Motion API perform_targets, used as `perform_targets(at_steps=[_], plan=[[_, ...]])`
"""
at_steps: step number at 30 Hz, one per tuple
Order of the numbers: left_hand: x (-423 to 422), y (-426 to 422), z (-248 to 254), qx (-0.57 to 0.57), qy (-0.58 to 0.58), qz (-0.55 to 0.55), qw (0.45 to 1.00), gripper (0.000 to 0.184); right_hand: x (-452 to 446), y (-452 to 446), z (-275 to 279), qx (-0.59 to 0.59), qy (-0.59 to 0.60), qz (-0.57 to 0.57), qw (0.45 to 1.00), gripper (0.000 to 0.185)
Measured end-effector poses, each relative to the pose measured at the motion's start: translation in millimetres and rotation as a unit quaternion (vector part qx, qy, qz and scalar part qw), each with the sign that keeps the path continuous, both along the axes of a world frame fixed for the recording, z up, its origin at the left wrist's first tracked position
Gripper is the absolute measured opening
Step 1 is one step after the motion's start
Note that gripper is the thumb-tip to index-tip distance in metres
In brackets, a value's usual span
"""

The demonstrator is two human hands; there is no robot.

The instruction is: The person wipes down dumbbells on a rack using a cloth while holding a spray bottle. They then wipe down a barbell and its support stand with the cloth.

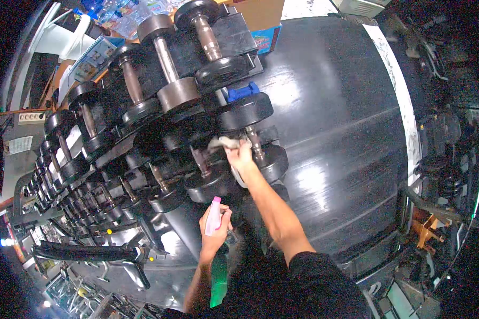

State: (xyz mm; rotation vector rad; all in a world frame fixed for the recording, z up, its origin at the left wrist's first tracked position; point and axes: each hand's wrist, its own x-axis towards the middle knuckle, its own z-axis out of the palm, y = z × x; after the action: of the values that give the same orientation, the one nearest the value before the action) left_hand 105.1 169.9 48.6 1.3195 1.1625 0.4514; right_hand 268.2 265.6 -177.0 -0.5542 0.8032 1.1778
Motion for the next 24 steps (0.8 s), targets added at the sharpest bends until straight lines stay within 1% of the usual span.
perform_targets(at_steps=[2,3,4,6,7,8,10,12,14,16,18,20,21,22,24], plan=[[-3,3,4,0.003,0.005,0.005,1.000,0.010,12,24,4,-0.016,0.023,-0.060,0.998,0.028],[-4,3,6,0.004,0.009,0.012,1.000,0.009,11,34,3,0.000,0.024,-0.083,0.996,0.027],[-5,4,8,0.004,0.012,0.015,1.000,0.009,10,43,3,-0.042,0.038,-0.086,0.995,0.027],[-5,7,12,-0.028,-0.029,0.030,0.999,0.009,15,45,9,-0.009,0.106,-0.084,0.991,0.027],[-6,7,10,-0.026,-0.030,0.030,0.999,0.009,17,37,14,-0.016,0.069,-0.062,0.996,0.030],[-6,7,6,-0.011,-0.027,0.032,0.999,0.009,19,28,23,0.005,0.029,-0.042,0.999,0.031],[-5,7,5,0.003,-0.028,0.034,0.999,0.009,40,1,42,0.050,0.110,0.041,0.992,0.031],[-5,7,7,-0.007,-0.002,0.003,1.000,0.008,63,-27,63,0.037,-0.047,0.109,0.992,0.031],[-6,7,4,-0.009,-0.013,0.006,1.000,0.010,97,-46,84,-0.008,0.006,0.058,0.998,0.030],[-5,7,1,-0.054,-0.004,-0.021,0.998,0.014,124,-71,66,0.033,-0.041,-0.026,0.998,0.033],[4,7,-8,-0.069,-0.021,-0.003,0.997,0.016,134,-88,87,0.012,-0.203,-0.040,0.978,0.034],[16,11,-17,-0.043,-0.028,0.000,0.999,0.016,153,-108,106,0.023,-0.187,-0.030,0.982,0.034],[21,11,-22,-0.047,-0.033,0.007,0.998,0.016,152,-110,133,0.040,-0.211,-0.028,0.976,0.038],[25,11,-27,-0.044,-0.034,0.013,0.998,0.016,156,-122,140,0.053,-0.202,-0.019,0.978,0.042],[35,13,-30,-0.032,-0.011,-0.005,0.999,0.017,159,-134,154,0.108,-0.269,0.026,0.957,0.045]])
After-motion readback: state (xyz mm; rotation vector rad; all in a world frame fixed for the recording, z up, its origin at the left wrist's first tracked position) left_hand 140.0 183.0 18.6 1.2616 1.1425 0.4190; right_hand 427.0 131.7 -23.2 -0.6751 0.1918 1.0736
